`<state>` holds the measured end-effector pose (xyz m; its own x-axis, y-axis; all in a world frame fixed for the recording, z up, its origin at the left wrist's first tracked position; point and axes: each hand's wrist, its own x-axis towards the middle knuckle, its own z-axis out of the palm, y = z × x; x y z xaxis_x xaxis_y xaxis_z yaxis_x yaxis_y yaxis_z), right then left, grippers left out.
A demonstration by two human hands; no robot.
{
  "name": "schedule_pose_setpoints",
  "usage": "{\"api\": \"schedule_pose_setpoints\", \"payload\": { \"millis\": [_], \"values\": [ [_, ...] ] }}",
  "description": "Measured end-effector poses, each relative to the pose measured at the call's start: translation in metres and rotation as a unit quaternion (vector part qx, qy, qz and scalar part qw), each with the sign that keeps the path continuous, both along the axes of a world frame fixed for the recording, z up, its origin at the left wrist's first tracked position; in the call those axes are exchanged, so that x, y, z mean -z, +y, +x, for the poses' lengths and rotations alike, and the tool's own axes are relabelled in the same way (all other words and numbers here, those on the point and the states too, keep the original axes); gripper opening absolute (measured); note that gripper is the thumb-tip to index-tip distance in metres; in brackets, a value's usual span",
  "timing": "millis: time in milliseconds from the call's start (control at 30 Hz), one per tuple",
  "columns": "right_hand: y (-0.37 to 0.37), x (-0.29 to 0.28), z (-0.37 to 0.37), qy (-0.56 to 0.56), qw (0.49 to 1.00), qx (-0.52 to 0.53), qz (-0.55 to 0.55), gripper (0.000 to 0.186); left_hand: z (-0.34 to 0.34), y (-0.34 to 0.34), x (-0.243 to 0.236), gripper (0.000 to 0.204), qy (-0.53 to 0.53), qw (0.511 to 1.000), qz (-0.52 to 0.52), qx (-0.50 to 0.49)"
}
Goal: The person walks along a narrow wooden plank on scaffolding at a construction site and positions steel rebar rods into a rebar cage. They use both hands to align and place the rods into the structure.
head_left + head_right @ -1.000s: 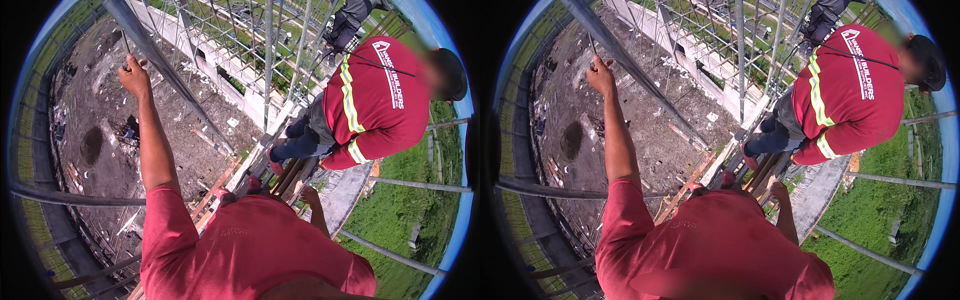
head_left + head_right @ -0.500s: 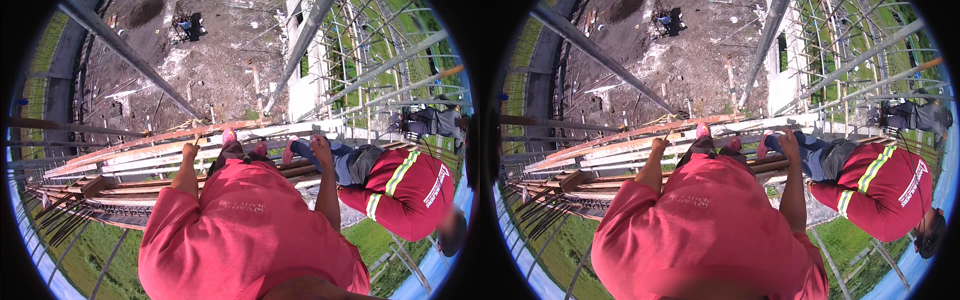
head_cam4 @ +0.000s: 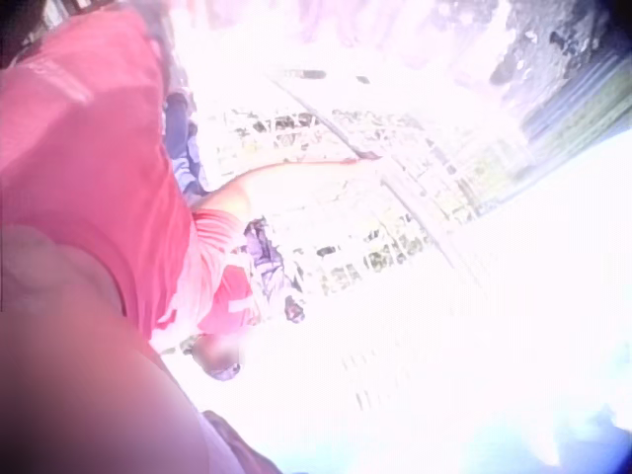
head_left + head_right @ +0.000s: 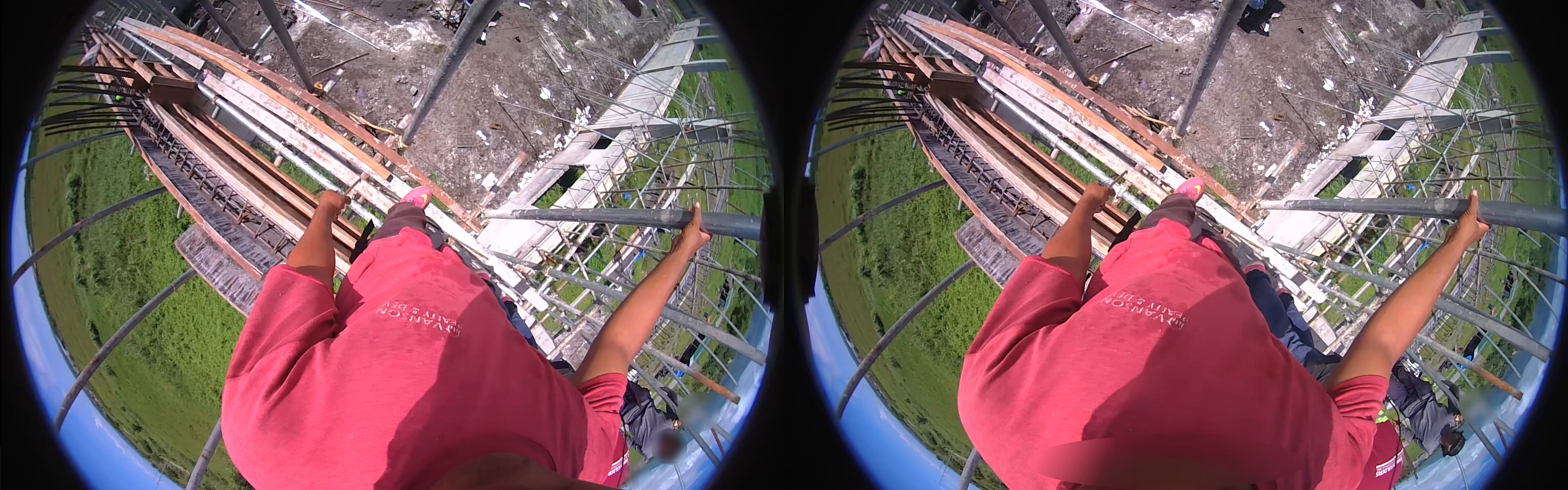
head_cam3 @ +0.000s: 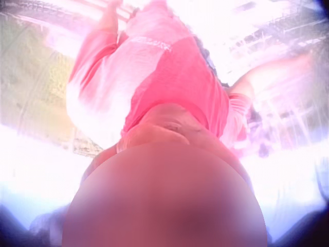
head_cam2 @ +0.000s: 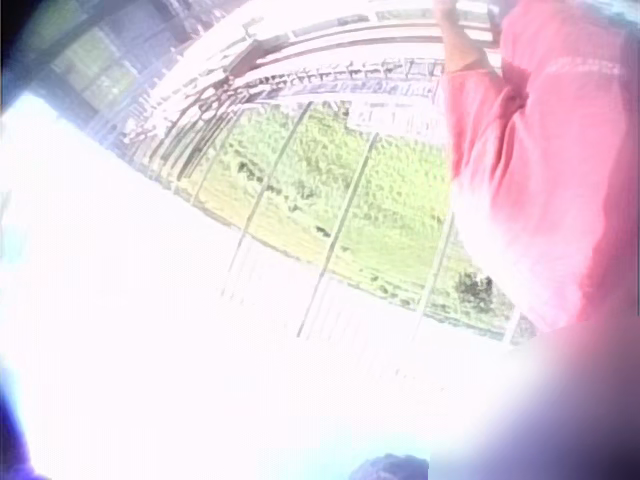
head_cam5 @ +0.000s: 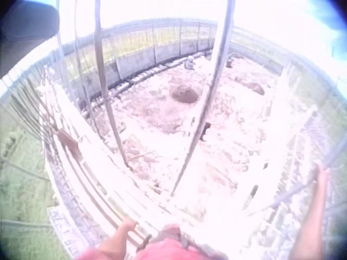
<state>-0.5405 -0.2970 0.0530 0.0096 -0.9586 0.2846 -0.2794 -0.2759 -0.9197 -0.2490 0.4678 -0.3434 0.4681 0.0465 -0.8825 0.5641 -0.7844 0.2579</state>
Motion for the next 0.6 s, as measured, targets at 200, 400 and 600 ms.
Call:
{"api": "schedule_pose_setpoints", "payload": {
  "millis": [200,400,600],
  "values": [
    [0.0,0.015,0.0,0.037,0.998,0.049,-0.026,0.057,-0.021,-0.06,-0.007,0.047,-0.11,0.984,-0.036,0.136],
    [-0.003,0.018,0.004,0.115,0.98,0.129,-0.1,0.071,-0.033,-0.07,-0.031,0.063,-0.111,0.987,-0.062,0.094],
    [-0.006,0.024,0.002,0.166,0.969,0.145,-0.112,0.069,-0.075,-0.002,-0.037,0.058,-0.135,0.991,0.021,0.008]
  ]
}}
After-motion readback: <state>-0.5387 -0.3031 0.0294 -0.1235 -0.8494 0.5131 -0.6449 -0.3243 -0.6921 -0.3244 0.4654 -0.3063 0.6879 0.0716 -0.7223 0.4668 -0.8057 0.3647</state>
